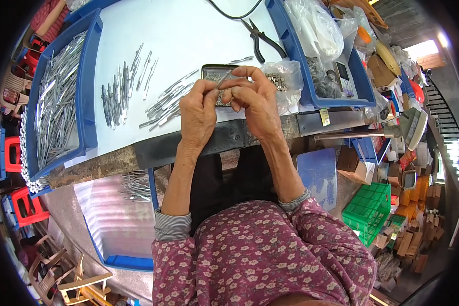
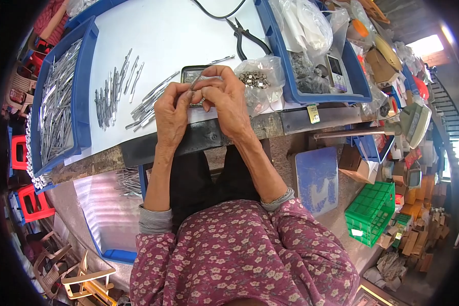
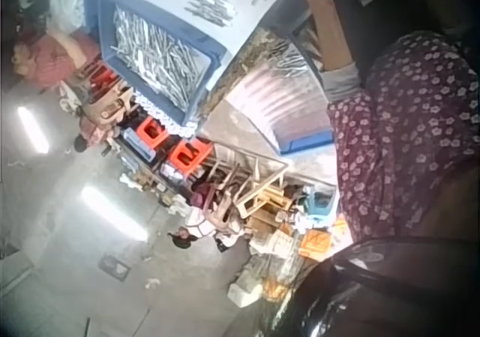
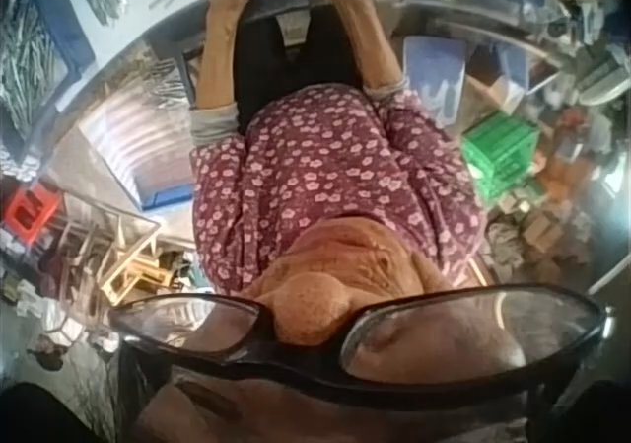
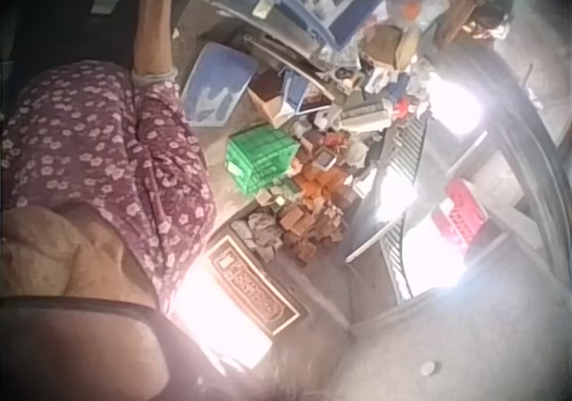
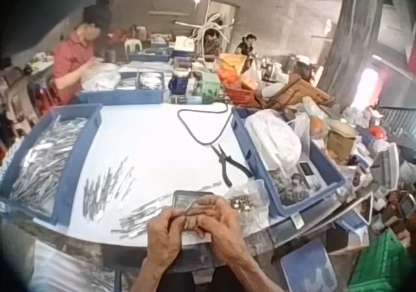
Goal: Assembling small metal components at a workbench.
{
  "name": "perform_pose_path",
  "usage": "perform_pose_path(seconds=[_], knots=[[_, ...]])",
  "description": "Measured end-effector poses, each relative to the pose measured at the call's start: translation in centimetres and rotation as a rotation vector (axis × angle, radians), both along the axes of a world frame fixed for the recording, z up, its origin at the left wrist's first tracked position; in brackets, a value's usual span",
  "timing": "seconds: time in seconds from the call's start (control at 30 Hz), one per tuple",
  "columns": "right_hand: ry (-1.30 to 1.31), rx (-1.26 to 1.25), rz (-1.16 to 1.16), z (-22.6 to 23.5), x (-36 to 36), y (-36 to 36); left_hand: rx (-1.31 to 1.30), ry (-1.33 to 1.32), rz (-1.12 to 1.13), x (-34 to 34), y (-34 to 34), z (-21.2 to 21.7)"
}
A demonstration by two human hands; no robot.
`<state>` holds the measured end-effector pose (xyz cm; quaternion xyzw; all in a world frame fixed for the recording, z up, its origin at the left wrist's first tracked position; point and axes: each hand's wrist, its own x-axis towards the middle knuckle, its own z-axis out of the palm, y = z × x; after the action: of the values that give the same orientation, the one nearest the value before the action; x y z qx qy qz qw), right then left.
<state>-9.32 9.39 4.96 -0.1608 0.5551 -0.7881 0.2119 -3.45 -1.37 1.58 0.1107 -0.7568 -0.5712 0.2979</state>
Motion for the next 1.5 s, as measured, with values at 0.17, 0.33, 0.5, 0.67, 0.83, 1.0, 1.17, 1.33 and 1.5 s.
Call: perform_pose_path(seconds=[0.17, 0.33, 0.5, 0.67, 0.83, 1.0, 1.17, 1.33, 1.5], knots=[[0.248, 0.290, -0.104, 0.3, -0.5, 1.2, 0.344, -0.081, -0.111, 0.2, 0.0, 0.0], [0.763, 0.680, -0.510, -1.5, -4.0, 4.5, 0.430, -0.082, -0.170, 0.4, -0.1, 0.3], [0.918, 0.980, -0.380, -2.8, -5.1, 5.9, 0.339, -0.097, -0.170, 0.4, -0.4, 0.0], [1.022, 1.069, -0.326, -3.3, -6.0, 5.5, 0.233, -0.083, -0.132, 0.4, -0.2, -0.2], [0.966, 1.242, -0.360, -3.3, -5.8, 4.9, 0.305, -0.087, -0.153, 0.4, -0.2, -0.4], [1.002, 1.173, -0.434, -3.9, -5.7, 5.2, 0.365, -0.108, -0.162, 0.5, -0.1, 0.1], [0.911, 1.103, -0.504, -3.3, -4.8, 4.6, 0.470, -0.058, -0.188, 0.7, -0.1, 0.3], [0.826, 0.638, -0.509, -1.9, -2.8, 3.2, 0.531, -0.027, -0.214, 0.5, -0.3, 0.3], [0.617, 0.452, -0.234, -1.5, 0.2, 0.3, 0.626, 0.017, -0.232, 0.7, -0.6, 0.4]])
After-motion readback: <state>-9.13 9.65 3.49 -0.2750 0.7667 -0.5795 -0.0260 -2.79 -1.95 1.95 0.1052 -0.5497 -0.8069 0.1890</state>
